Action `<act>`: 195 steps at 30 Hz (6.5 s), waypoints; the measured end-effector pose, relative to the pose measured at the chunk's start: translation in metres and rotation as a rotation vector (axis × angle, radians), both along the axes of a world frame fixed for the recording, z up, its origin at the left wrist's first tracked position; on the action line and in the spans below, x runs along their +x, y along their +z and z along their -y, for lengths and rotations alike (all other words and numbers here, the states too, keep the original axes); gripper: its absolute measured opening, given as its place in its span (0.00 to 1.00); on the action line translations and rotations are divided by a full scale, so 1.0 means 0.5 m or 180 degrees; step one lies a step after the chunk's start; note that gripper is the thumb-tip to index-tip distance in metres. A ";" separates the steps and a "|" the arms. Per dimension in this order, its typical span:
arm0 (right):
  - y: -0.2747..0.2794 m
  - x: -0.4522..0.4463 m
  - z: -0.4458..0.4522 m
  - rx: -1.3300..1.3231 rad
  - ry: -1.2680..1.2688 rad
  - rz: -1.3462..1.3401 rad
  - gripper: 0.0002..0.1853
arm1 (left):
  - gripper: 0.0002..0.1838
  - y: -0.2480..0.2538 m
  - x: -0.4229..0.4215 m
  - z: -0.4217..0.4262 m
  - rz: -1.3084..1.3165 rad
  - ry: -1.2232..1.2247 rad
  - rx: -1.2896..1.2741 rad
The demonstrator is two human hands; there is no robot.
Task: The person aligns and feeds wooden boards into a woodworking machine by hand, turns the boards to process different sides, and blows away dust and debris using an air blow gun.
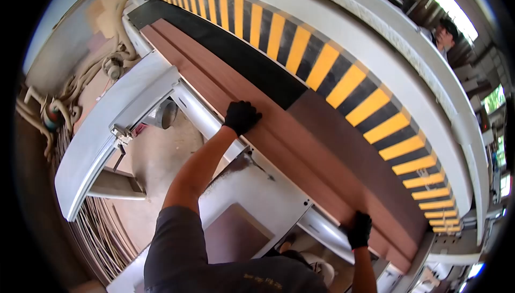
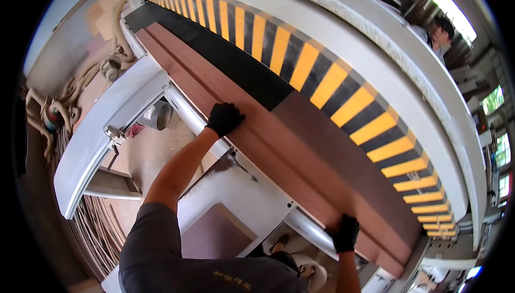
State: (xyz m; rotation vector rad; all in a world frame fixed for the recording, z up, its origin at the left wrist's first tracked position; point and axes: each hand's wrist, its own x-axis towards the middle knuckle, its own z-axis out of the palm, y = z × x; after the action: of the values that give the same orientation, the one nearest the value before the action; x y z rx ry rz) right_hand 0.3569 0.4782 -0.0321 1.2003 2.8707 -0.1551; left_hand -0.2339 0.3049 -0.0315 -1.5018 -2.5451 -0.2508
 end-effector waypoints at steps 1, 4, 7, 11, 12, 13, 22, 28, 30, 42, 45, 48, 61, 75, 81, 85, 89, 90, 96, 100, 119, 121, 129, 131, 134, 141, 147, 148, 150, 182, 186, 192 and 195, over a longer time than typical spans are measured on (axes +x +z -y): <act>0.009 -0.005 0.002 -0.0019 0.0043 -0.0320 0.43 | 0.19 -0.003 0.001 -0.002 -0.0031 0.0110 0.0084; 0.013 -0.006 0.013 0.0138 -0.0155 -0.0406 0.31 | 0.21 -0.031 -0.003 -0.009 0.0014 0.0091 0.0061; 0.013 -0.009 0.014 0.0067 -0.0272 -0.0504 0.29 | 0.22 0.002 -0.029 -0.039 0.0199 0.0130 -0.0194; 0.017 -0.009 0.014 0.0029 -0.0317 -0.0515 0.28 | 0.32 0.123 -0.082 -0.113 0.2855 -0.0469 -0.0411; 0.017 -0.010 0.014 0.0031 -0.0379 -0.0536 0.28 | 0.37 0.164 -0.080 -0.136 0.4624 -0.0658 0.0488; 0.016 -0.010 0.014 0.0040 -0.0367 -0.0550 0.29 | 0.41 0.201 -0.074 -0.152 0.6372 -0.0801 0.1469; 0.022 -0.010 0.021 0.0019 -0.0464 -0.0516 0.29 | 0.31 0.353 -0.066 -0.055 0.6448 -0.3184 0.5339; 0.017 -0.006 0.016 0.0098 -0.0430 -0.0498 0.29 | 0.19 0.034 0.017 -0.134 0.3038 -0.0601 0.1704; 0.018 -0.008 0.023 0.0087 -0.0461 -0.0484 0.29 | 0.18 0.014 0.081 -0.163 0.1227 -0.0626 0.1384; 0.029 0.029 0.012 -0.0181 -0.0163 -0.0832 0.32 | 0.23 -0.104 0.466 -0.459 0.0865 -0.2429 -0.1098; 0.119 0.174 0.005 -0.0642 -0.0219 -0.0945 0.31 | 0.27 0.031 0.663 -0.385 0.1516 -0.3028 0.0120; 0.116 0.597 0.045 0.0270 -0.1344 -0.0251 0.18 | 0.32 0.020 0.706 -0.267 0.1280 -0.2784 -0.0123; -0.013 1.125 0.348 -0.2628 -0.0679 0.4276 0.11 | 0.49 -0.058 0.809 -0.220 0.0618 -0.2325 -0.0511; 0.450 1.069 -0.335 -0.3972 -0.3961 -0.2112 0.20 | 0.47 -0.070 0.811 -0.210 0.0706 -0.2059 -0.0520; 0.339 1.144 -0.460 -0.2897 -0.4706 -0.1354 0.09 | 0.46 -0.065 0.810 -0.212 0.0900 -0.1980 -0.0560; 0.252 1.105 -0.464 -0.2717 -0.4389 -0.1403 0.04 | 0.45 -0.060 0.814 -0.220 0.1149 -0.1832 -0.0959; 0.235 0.770 -0.443 -0.3383 -0.3507 -0.0956 0.12 | 0.47 -0.039 0.811 -0.210 0.1137 -0.1994 -0.0476; 0.232 0.687 -0.435 -0.3602 -0.3256 -0.1065 0.12 | 0.47 -0.033 0.812 -0.210 0.1118 -0.2005 -0.0461; 0.080 0.316 -0.373 -0.4571 -0.2597 -0.1745 0.16 | 0.48 -0.038 0.807 -0.215 0.1379 -0.2124 -0.0235; 0.074 0.106 -0.294 -0.5052 -0.1666 -0.1925 0.18 | 0.50 -0.027 0.795 -0.210 0.1493 -0.2239 -0.0200; -0.156 0.972 0.512 -0.1748 -0.3014 0.1923 0.22 | 0.21 -0.070 0.324 -0.142 0.0172 -0.1246 -0.0089; -0.163 0.955 0.500 -0.1619 -0.3029 0.1793 0.23 | 0.22 -0.062 0.326 -0.119 0.0237 -0.1233 0.0168; -0.011 0.972 0.294 0.0460 -0.2574 0.1152 0.29 | 0.16 -0.047 0.340 -0.110 0.0585 -0.1153 0.0534; 0.001 0.670 0.191 0.0289 -0.2346 -0.1885 0.30 | 0.16 -0.038 0.324 -0.103 0.0599 -0.1190 0.0560; 0.082 0.361 0.074 0.0510 -0.0964 -0.0424 0.25 | 0.13 -0.022 0.281 -0.099 0.0990 -0.1531 0.0450; -0.076 0.220 -0.076 0.0500 -0.0836 -0.0181 0.13 | 0.09 -0.049 0.209 -0.050 0.0060 -0.1258 0.0560; -0.066 0.213 -0.077 0.0783 -0.0885 -0.0367 0.08 | 0.11 -0.041 0.227 -0.064 0.0099 -0.1109 0.0676; -0.072 0.221 -0.075 0.0857 -0.0689 -0.0578 0.08 | 0.12 -0.043 0.226 -0.062 0.0278 -0.1025 0.0736; -0.060 0.217 -0.075 0.0782 -0.0726 -0.0335 0.08 | 0.13 -0.039 0.227 -0.061 0.0370 -0.1020 0.0786; -0.067 0.222 -0.073 0.0494 -0.0935 -0.0823 0.11 | 0.14 -0.034 0.224 -0.060 0.0524 -0.1107 0.0753; -0.059 0.218 -0.071 0.0486 -0.0941 -0.0776 0.11 | 0.10 -0.027 0.228 -0.059 0.0453 -0.1229 0.0841; -0.150 0.263 -0.099 0.0742 -0.0874 -0.0830 0.14 | 0.16 -0.068 0.208 -0.070 0.0190 -0.1203 0.0596; -0.114 0.241 -0.091 0.0318 -0.1254 -0.0570 0.12 | 0.13 -0.032 0.214 -0.061 0.0157 -0.1055 0.0178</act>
State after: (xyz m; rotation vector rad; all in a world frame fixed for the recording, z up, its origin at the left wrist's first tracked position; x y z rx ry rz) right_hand 0.4772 0.5238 -0.0890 1.8512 2.7739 -0.1331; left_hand -0.1271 0.3353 -0.0476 -1.9114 -2.2900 -0.4034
